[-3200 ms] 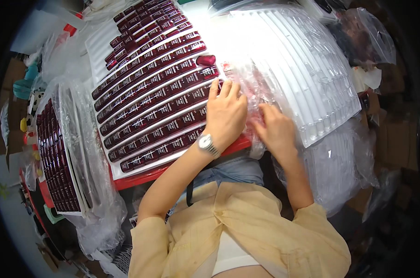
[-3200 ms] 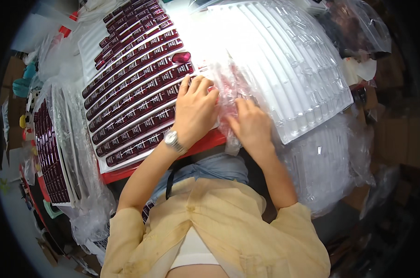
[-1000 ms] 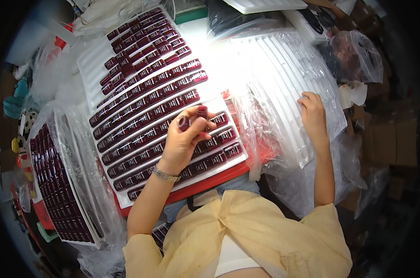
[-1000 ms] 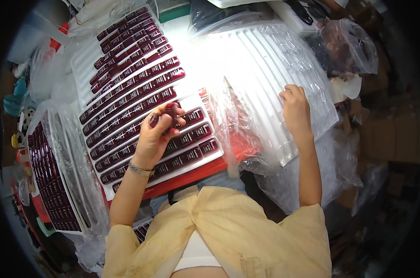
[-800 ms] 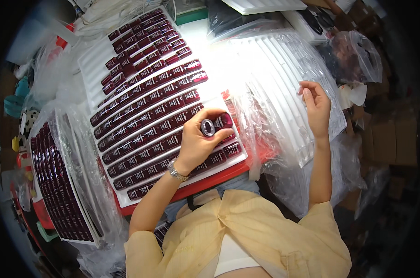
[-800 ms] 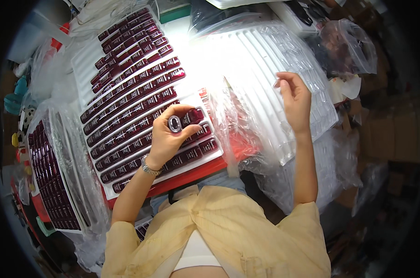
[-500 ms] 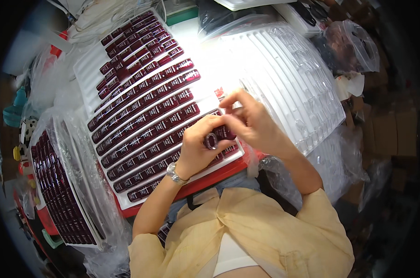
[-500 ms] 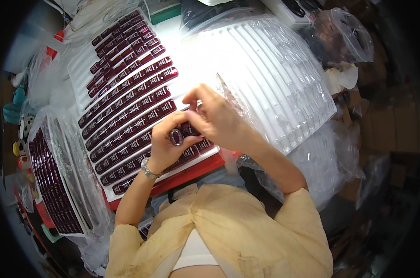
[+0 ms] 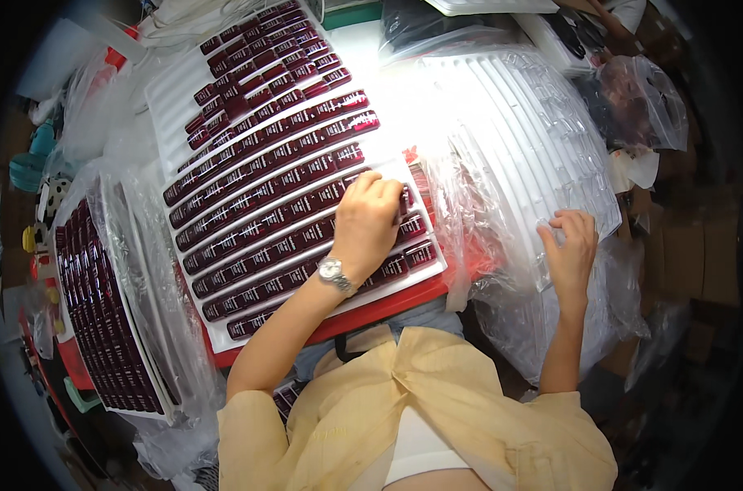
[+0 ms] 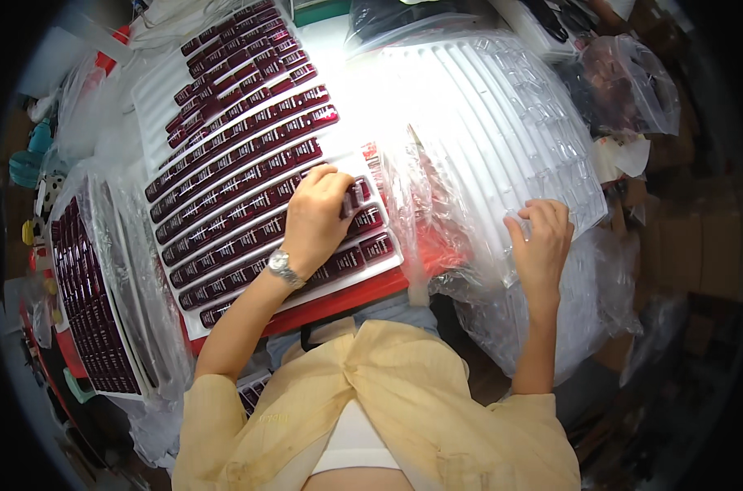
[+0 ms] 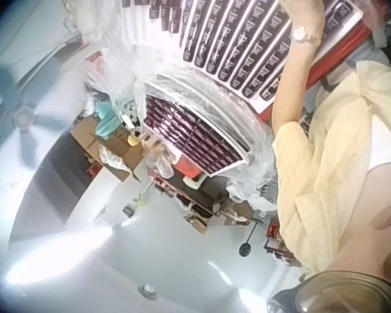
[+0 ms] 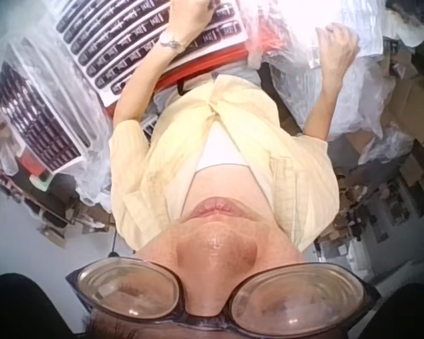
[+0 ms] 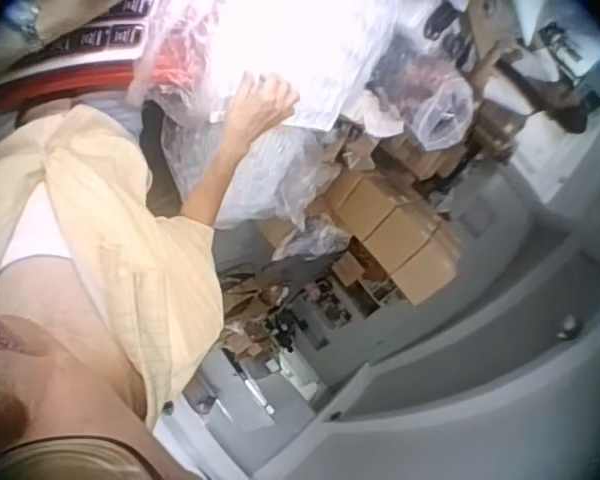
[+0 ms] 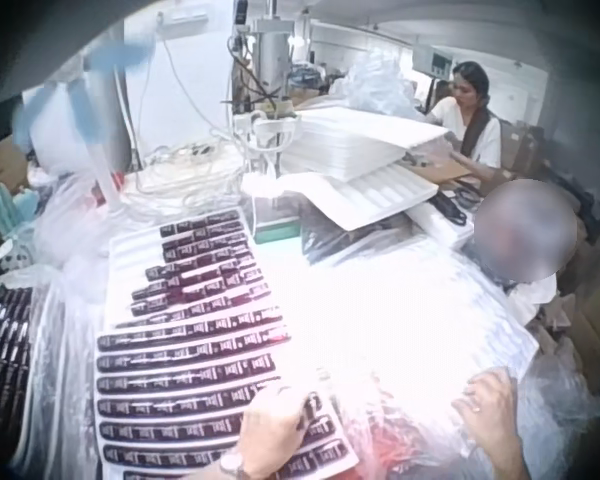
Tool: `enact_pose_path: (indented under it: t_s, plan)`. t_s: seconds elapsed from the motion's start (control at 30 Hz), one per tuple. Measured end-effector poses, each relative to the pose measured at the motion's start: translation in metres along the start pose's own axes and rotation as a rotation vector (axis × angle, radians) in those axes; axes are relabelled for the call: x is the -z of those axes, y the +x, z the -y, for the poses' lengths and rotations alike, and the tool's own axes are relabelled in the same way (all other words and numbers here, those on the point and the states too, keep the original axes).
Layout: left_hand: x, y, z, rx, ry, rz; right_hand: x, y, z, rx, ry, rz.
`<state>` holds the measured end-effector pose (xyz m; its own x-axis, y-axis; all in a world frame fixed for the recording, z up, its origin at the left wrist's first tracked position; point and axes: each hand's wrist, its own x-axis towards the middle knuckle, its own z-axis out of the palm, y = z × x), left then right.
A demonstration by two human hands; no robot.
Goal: The person places small dark bottles into white foam trays and then covers them with clear plastic bubble wrap. The person works at a table in a cluttered room, handling the bottles and trays by hand.
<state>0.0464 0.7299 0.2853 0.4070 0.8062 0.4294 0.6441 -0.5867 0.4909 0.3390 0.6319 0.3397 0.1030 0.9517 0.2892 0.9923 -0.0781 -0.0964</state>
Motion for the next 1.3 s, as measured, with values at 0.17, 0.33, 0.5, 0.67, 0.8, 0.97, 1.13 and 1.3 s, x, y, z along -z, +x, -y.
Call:
enact_pose_path:
  t_s: [0.17, 0.33, 0.5, 0.67, 0.8, 0.97, 1.13, 1.3]
  plan:
    - [0.017, 0.006, 0.002, 0.108, -0.17, 0.069, -0.002, 0.015, 0.026, -0.254, 0.478, -0.038]
    - [0.037, 0.003, -0.018, 0.106, -0.751, 0.018, -0.003, 0.044, 0.109, -0.175, 1.103, -0.223]
    - [0.054, -0.012, -0.001, 0.205, -0.884, -0.098, -0.014, 0.069, 0.175, 0.33, 0.61, 0.114]
    - [0.106, -0.018, 0.082, 0.303, -0.816, -0.348, -0.036, 0.078, 0.16, 0.183, 0.894, 0.187]
    - [0.18, -0.011, 0.212, 0.504, -0.073, -0.403, -0.082, 0.057, 0.122, -0.201, 1.004, 0.266]
    - [0.182, -0.002, 0.299, 0.591, 0.189, -0.263, -0.124, 0.028, 0.124, -0.201, 0.91, 0.203]
    - [0.177, -0.004, 0.318, 0.532, 0.301, -0.008, -0.134, 0.028, 0.123, -0.178, 0.773, 0.149]
    - [0.176, -0.012, 0.305, 0.56, 0.329, 0.143, -0.133, 0.03, 0.124, -0.161, 0.699, 0.151]
